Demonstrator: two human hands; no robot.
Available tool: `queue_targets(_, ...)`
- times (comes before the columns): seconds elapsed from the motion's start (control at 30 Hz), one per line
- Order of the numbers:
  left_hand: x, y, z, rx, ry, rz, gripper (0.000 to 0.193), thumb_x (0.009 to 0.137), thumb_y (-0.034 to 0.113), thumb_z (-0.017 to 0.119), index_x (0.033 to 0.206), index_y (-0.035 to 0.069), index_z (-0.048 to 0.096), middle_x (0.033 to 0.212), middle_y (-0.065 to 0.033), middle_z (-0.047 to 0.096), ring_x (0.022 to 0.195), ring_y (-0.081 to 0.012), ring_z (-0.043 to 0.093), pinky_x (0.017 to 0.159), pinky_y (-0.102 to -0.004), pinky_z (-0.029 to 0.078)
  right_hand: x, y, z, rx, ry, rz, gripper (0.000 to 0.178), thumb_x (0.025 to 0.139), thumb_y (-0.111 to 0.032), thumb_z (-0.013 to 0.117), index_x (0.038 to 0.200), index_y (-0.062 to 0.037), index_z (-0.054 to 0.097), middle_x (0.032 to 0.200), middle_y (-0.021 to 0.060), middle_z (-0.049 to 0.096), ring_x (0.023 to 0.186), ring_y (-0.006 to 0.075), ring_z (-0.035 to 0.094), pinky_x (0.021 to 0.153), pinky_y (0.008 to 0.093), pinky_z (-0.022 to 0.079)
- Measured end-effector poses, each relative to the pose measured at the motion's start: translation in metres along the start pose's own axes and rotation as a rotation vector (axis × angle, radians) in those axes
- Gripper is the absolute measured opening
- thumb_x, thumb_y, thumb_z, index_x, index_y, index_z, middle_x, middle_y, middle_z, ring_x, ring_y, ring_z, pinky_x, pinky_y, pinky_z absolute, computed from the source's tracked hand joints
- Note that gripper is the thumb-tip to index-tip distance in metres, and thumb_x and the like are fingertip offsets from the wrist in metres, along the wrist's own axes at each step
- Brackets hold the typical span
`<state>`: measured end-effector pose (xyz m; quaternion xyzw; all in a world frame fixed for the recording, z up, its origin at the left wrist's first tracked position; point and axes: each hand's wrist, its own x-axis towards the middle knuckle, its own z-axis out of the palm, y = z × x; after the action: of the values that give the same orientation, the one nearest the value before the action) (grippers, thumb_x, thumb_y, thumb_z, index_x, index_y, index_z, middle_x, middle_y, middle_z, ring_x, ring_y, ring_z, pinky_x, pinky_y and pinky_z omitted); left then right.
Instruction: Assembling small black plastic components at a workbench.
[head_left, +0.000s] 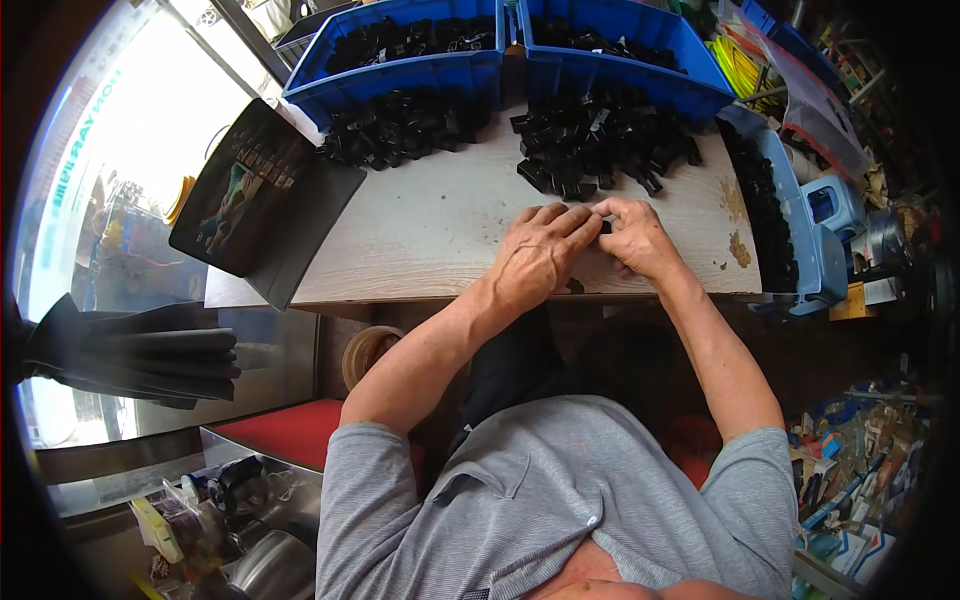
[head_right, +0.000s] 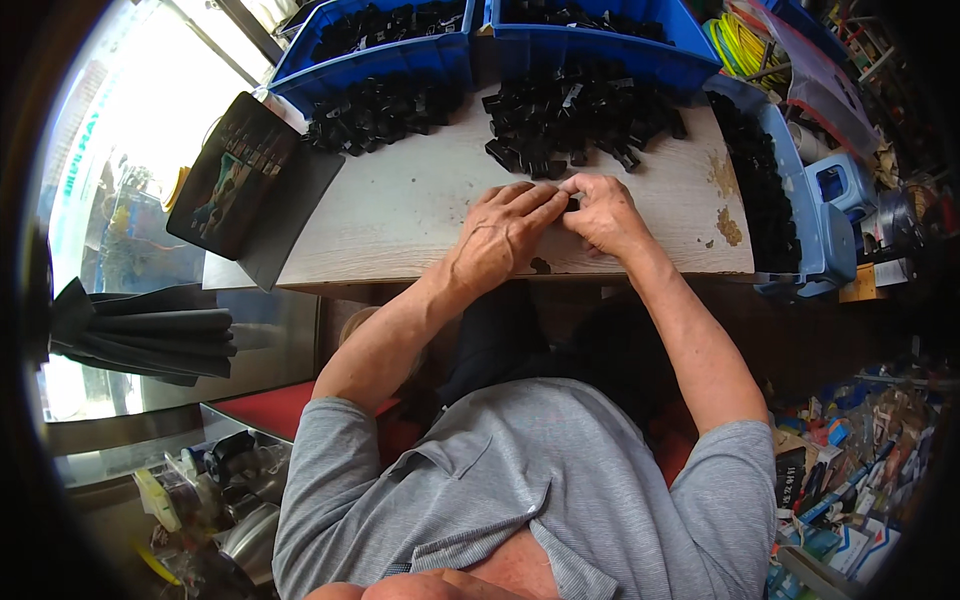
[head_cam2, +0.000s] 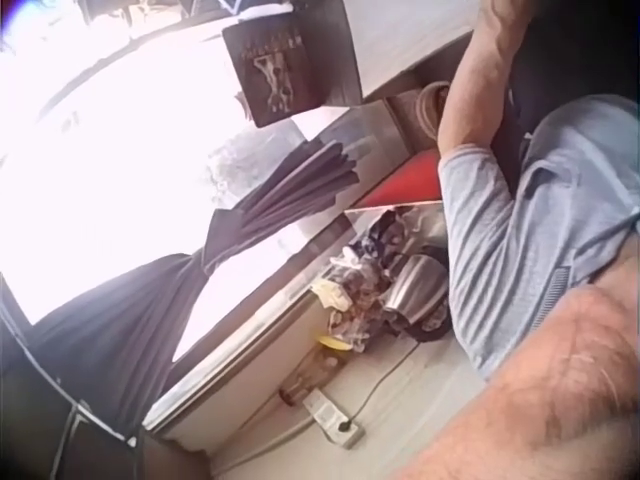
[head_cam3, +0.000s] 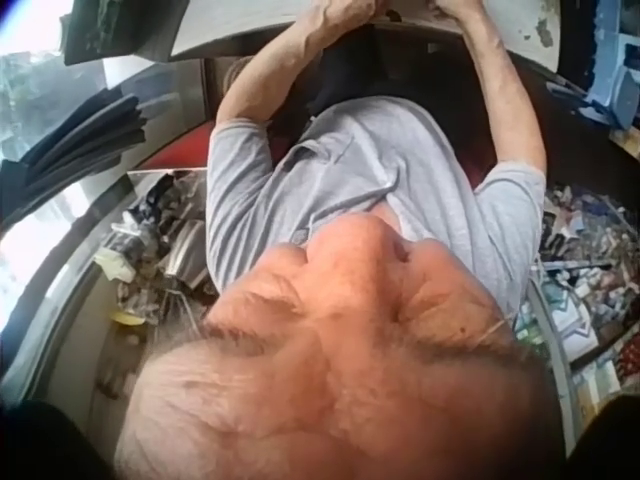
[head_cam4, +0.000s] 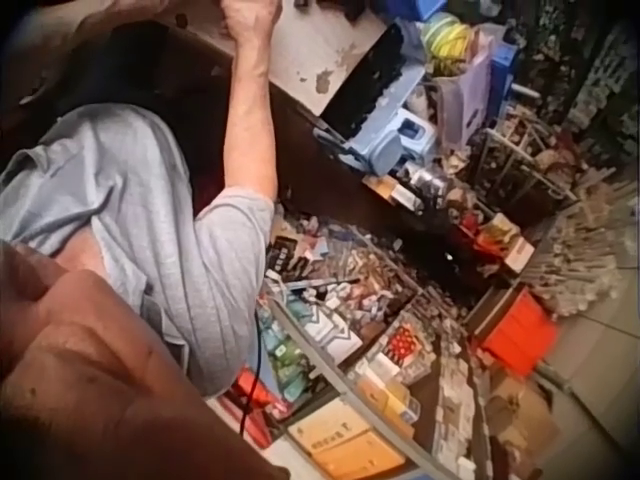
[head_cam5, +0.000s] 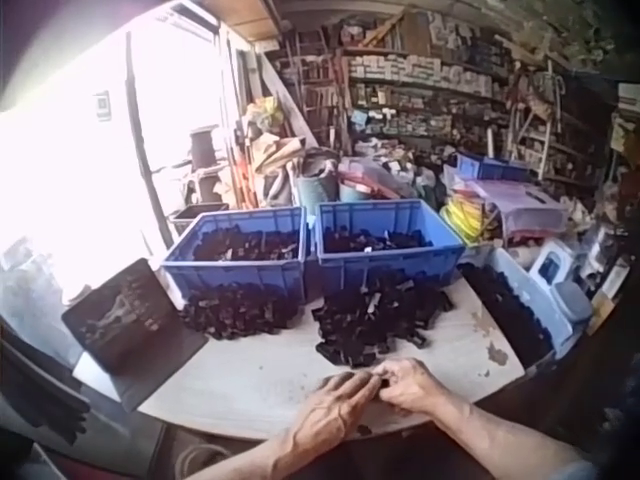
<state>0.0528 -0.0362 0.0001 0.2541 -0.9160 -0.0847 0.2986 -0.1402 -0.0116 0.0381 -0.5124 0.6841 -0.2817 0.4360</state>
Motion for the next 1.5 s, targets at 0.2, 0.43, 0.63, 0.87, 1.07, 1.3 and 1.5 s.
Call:
queue_targets(0.2, -0.002, 0.004, 0.002, -0.001, -0.038, -0.063, 0.068, 0.075, 0.009, 0.077, 0.14, 0.011, 0.059, 0.141, -0.0078, 0.062, 0.13, -0.0293, 0.058, 0.107, -0.0435, 0.045, 0.0, 0.002, 0.002, -0.009, -0.005, -0.025, 0.035, 0.078, 0.0, 0.063, 0.113, 0.0, 0.069, 0.059, 0.0017, 0.056, 0.044, 0.0117, 0.053, 0.039, 0.0299, 0.047)
queue_targets(0.43, -0.008, 0.004, 0.006, 0.05, 0.076, -0.014, 0.053, 0.081, 0.01, 0.069, 0.133, 0.006, 0.061, 0.128, -0.0084, 0.065, 0.117, -0.0295, 0.06, 0.102, -0.0442, 0.045, 0.001, 0.004, 0.006, -0.055, 0.016, -0.077, 0.03, 0.08, -0.004, 0.069, 0.11, -0.0008, 0.069, 0.057, -0.0008, 0.05, 0.043, 0.0099, 0.049, 0.037, 0.0281, 0.042)
queue_targets(0.63, -0.008, 0.002, 0.005, 0.007, 0.071, -0.03, 0.045, 0.085, 0.01, 0.065, 0.13, 0.007, 0.064, 0.126, -0.0097, 0.067, 0.119, -0.0315, 0.06, 0.104, -0.0452, 0.044, 0.0, 0.007, 0.005, -0.056, 0.016, -0.1, 0.031, 0.077, -0.004, 0.071, 0.107, -0.0012, 0.07, 0.059, 0.0032, 0.056, 0.043, 0.0127, 0.053, 0.038, 0.0298, 0.045)
queue_targets(0.87, 0.017, -0.069, -0.02, 0.306, 0.549, -0.323, 0.033, 0.083, 0.02, 0.076, 0.115, 0.013, 0.07, 0.113, -0.0072, 0.07, 0.108, -0.0314, 0.061, 0.09, -0.044, 0.051, -0.01, 0.022, -0.004, 0.263, 0.082, -0.047, 0.043, 0.082, -0.017, 0.082, 0.113, 0.0045, 0.062, 0.058, 0.001, 0.053, 0.043, 0.0103, 0.052, 0.04, 0.0275, 0.047)
queue_targets(1.07, 0.033, -0.151, -0.038, 0.624, 0.419, -0.494, 0.018, 0.087, 0.021, 0.068, 0.101, 0.015, 0.077, 0.096, -0.0065, 0.075, 0.091, -0.0308, 0.067, 0.08, -0.0451, 0.054, -0.019, 0.024, -0.023, 0.427, 0.154, 0.061, 0.046, 0.082, -0.021, 0.082, 0.116, 0.0008, 0.061, 0.056, 0.0004, 0.052, 0.045, 0.013, 0.058, 0.045, 0.0316, 0.056)
queue_targets(1.3, 0.024, -0.149, -0.035, 0.399, 0.577, -0.471, 0.02, 0.091, 0.019, 0.066, 0.107, 0.014, 0.076, 0.098, -0.0067, 0.075, 0.092, -0.0314, 0.068, 0.083, -0.043, 0.053, -0.012, 0.066, -0.1, 0.579, 0.486, 0.094, 0.038, 0.084, -0.02, 0.081, 0.112, -0.0009, 0.063, 0.057, 0.0003, 0.051, 0.046, 0.015, 0.059, 0.045, 0.0336, 0.058)
queue_targets(1.5, -0.01, -0.106, -0.046, 0.093, 0.158, -0.662, 0.02, 0.093, 0.021, 0.067, 0.106, 0.009, 0.076, 0.102, -0.0166, 0.075, 0.095, -0.0315, 0.073, 0.082, -0.041, 0.055, -0.001, 0.086, -0.137, 0.577, 0.846, 0.173, 0.032, 0.084, -0.021, 0.082, 0.109, -0.0072, 0.068, 0.06, 0.0017, 0.052, 0.052, 0.0161, 0.058, 0.056, 0.0374, 0.06)
